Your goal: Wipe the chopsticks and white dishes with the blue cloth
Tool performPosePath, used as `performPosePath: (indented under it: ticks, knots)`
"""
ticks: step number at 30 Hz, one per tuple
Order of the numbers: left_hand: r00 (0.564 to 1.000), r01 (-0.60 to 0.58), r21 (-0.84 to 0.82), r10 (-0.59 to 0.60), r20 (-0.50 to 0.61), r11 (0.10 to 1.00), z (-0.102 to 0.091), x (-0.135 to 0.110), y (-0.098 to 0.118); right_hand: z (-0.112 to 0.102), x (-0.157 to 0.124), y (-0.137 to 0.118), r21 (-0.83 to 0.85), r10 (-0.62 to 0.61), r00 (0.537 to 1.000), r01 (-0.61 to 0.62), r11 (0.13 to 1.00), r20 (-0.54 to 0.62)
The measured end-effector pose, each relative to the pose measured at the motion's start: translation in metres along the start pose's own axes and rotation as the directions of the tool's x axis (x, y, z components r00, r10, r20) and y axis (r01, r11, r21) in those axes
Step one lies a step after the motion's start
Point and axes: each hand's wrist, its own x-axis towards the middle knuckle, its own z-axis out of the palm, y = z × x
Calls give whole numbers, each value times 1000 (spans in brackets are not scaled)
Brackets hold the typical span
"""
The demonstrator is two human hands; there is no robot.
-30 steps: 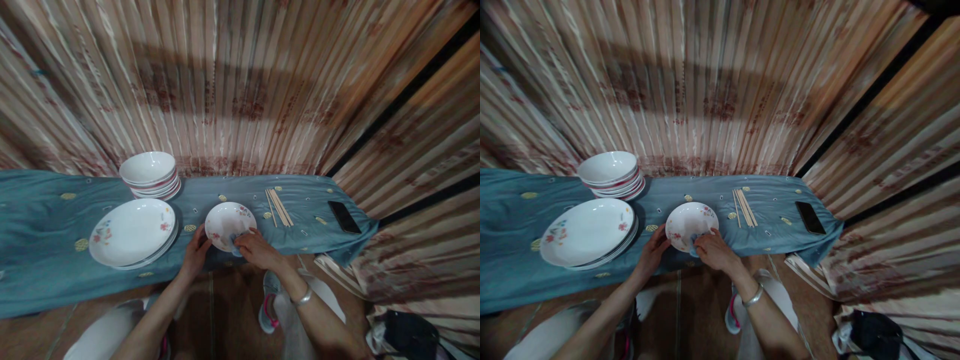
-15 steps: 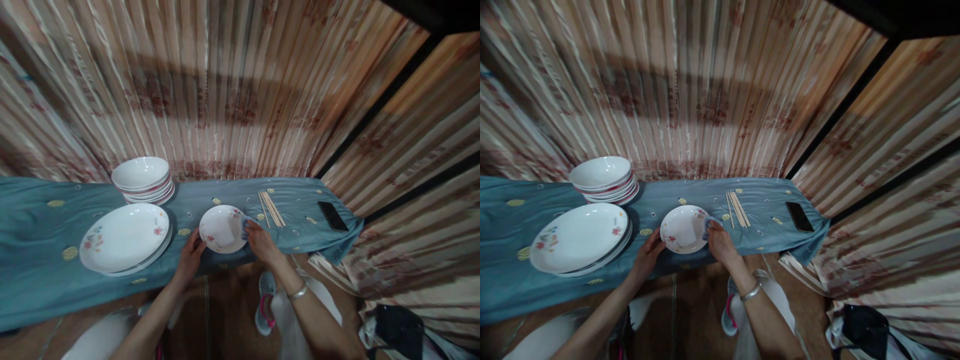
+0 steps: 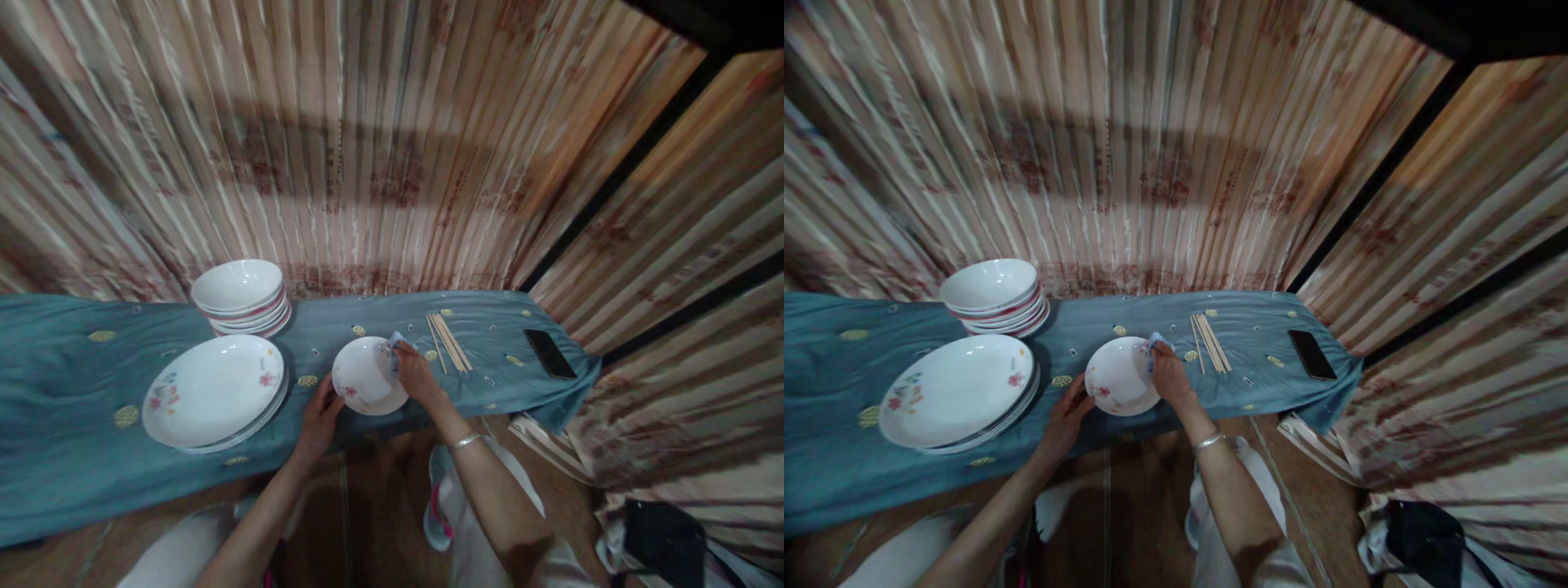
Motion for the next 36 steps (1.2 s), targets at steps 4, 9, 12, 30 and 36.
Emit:
performPosePath:
  ticks: [4,9,12,30,36]
  knots:
    - [1000,12,-12,-12,13,1000,1,-1,0,3,10,-10,-78,44,998,-40,996,52]
    - [1000,9,-35,-8,20,999,2,-2,2,5,21,-18,-90,20,999,-15,996,49]
    - [1000,13,-33,-12,18,999,2,-2,3,7,26,-23,-83,12,999,-8,997,44]
    - [999,-14,-64,16,35,998,4,-4,4,15,35,-64,439,-148,988,114,891,46]
    - [1000,4,-60,-3,12,998,2,-2,-3,16,25,-73,583,-227,970,139,801,81]
